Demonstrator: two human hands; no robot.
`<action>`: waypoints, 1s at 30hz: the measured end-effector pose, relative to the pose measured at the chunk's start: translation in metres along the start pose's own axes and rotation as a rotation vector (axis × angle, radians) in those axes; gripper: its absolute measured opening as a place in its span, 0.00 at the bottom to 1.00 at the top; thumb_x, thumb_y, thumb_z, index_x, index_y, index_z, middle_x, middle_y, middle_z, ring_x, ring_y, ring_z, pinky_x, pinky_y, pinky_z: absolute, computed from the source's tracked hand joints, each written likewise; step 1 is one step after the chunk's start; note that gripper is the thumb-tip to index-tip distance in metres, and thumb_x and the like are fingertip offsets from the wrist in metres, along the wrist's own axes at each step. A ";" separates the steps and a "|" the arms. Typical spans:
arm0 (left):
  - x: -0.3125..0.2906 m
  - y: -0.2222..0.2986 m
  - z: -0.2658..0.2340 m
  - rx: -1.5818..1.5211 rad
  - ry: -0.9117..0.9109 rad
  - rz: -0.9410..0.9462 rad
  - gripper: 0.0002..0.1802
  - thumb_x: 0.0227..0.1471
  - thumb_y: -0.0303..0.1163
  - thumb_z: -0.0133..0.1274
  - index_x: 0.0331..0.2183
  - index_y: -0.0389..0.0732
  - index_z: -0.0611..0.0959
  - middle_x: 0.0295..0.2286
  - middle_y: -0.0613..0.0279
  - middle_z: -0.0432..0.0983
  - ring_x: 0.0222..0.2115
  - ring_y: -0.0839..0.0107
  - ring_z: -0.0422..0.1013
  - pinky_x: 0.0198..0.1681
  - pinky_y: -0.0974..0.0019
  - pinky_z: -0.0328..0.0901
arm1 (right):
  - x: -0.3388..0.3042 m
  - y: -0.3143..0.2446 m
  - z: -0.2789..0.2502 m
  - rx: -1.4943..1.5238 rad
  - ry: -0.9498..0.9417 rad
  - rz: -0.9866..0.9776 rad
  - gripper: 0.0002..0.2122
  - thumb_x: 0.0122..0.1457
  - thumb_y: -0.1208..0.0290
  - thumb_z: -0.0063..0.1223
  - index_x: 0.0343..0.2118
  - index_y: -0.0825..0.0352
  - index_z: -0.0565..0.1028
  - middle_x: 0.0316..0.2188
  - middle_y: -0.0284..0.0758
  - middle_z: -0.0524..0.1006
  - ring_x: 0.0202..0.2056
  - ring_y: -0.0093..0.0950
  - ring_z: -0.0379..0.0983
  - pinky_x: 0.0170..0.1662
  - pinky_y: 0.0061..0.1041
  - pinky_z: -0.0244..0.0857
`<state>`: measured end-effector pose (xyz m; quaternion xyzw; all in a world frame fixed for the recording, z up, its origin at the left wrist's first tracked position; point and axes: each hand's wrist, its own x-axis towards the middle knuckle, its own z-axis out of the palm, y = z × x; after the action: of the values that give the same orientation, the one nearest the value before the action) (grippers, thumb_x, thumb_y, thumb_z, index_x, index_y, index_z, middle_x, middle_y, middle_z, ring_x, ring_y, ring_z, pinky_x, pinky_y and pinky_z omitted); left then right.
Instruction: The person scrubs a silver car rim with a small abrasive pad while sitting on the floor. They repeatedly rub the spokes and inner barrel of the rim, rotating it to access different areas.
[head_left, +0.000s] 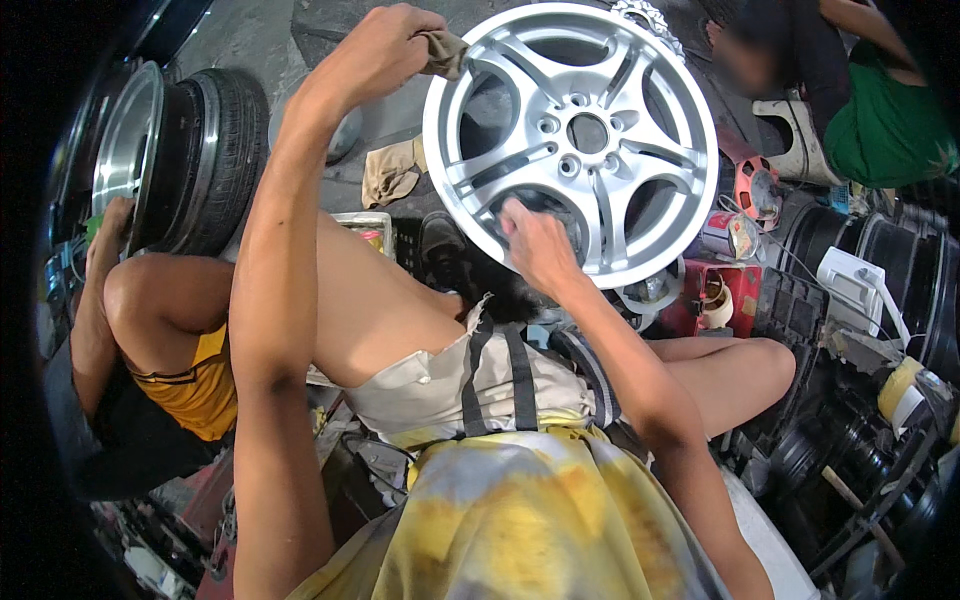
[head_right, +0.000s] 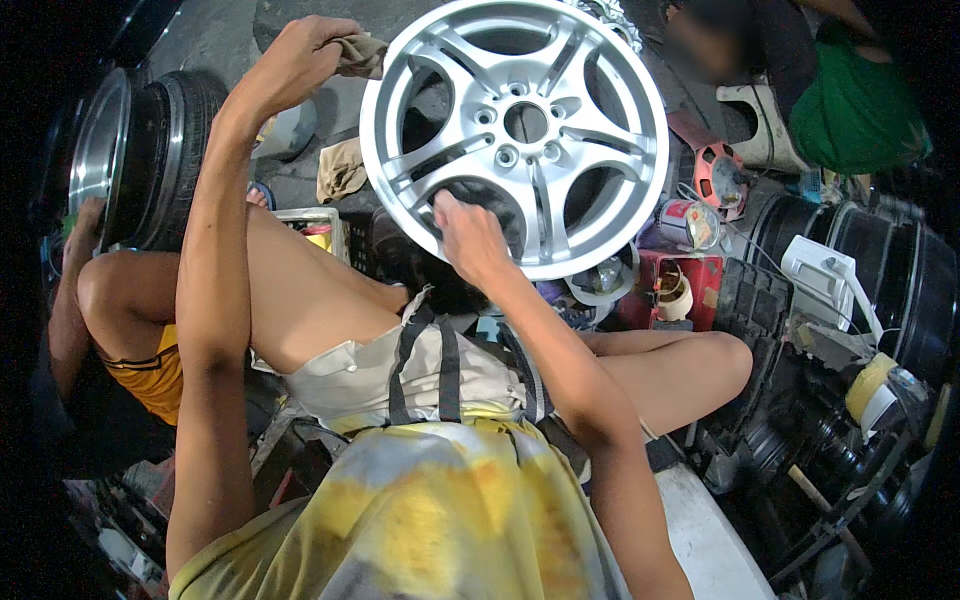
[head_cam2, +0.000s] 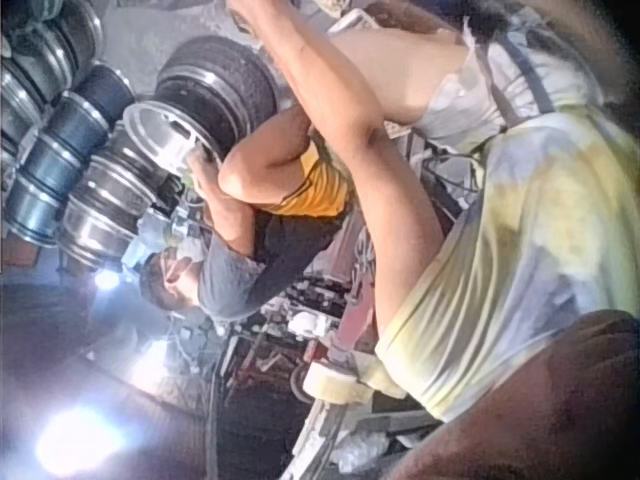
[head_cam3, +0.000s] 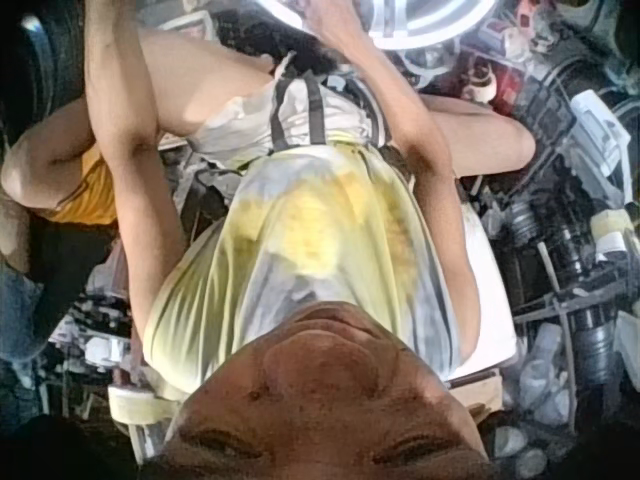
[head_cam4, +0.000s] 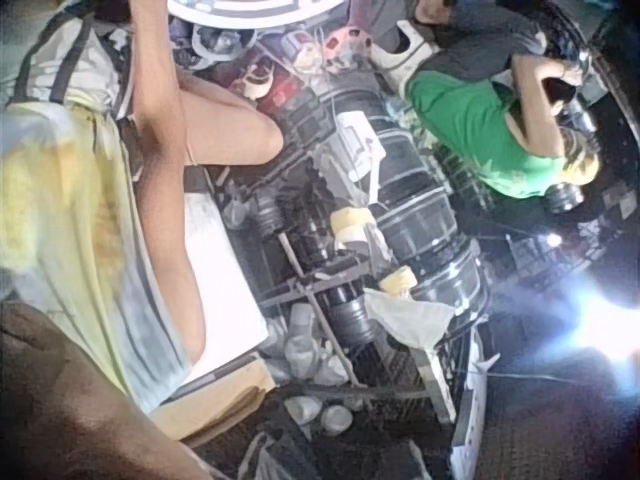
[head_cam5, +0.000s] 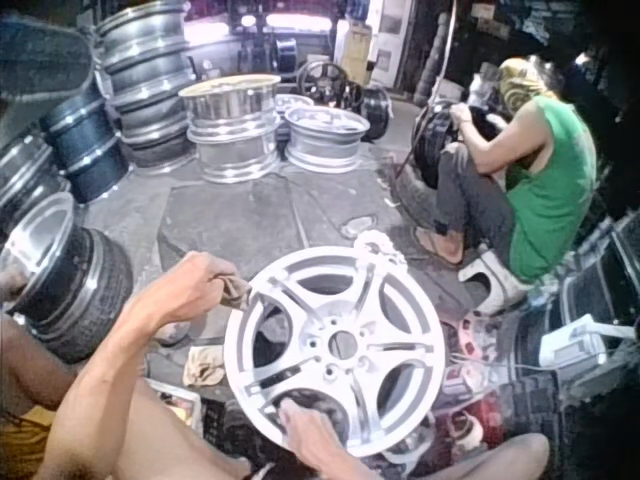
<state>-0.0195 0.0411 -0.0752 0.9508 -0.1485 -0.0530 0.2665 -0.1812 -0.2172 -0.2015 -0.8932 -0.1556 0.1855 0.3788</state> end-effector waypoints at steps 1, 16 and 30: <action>0.001 0.004 0.002 0.012 -0.003 0.021 0.21 0.54 0.25 0.41 0.45 0.33 0.84 0.27 0.47 0.79 0.20 0.66 0.71 0.28 0.59 0.67 | 0.000 0.000 0.002 -0.002 0.003 -0.018 0.04 0.56 0.82 0.45 0.33 0.67 0.66 0.29 0.54 0.77 0.35 0.58 0.74 0.38 0.53 0.64; 0.000 0.030 -0.008 -0.124 -0.030 -0.003 0.17 0.47 0.25 0.44 0.36 0.32 0.85 0.29 0.40 0.82 0.31 0.52 0.81 0.37 0.56 0.72 | -0.005 0.015 0.004 -0.035 0.013 -0.054 0.04 0.56 0.83 0.44 0.33 0.69 0.67 0.28 0.54 0.75 0.35 0.57 0.73 0.38 0.50 0.63; 0.006 0.034 -0.001 -0.138 -0.061 -0.020 0.19 0.46 0.24 0.44 0.37 0.34 0.86 0.29 0.40 0.82 0.30 0.55 0.80 0.36 0.57 0.72 | 0.003 0.015 0.006 -0.012 0.019 -0.126 0.06 0.54 0.86 0.43 0.33 0.69 0.66 0.29 0.52 0.74 0.36 0.58 0.72 0.39 0.48 0.64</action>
<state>-0.0227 0.0123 -0.0564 0.9295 -0.1430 -0.0950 0.3264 -0.1788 -0.2224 -0.2171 -0.8857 -0.2089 0.1517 0.3859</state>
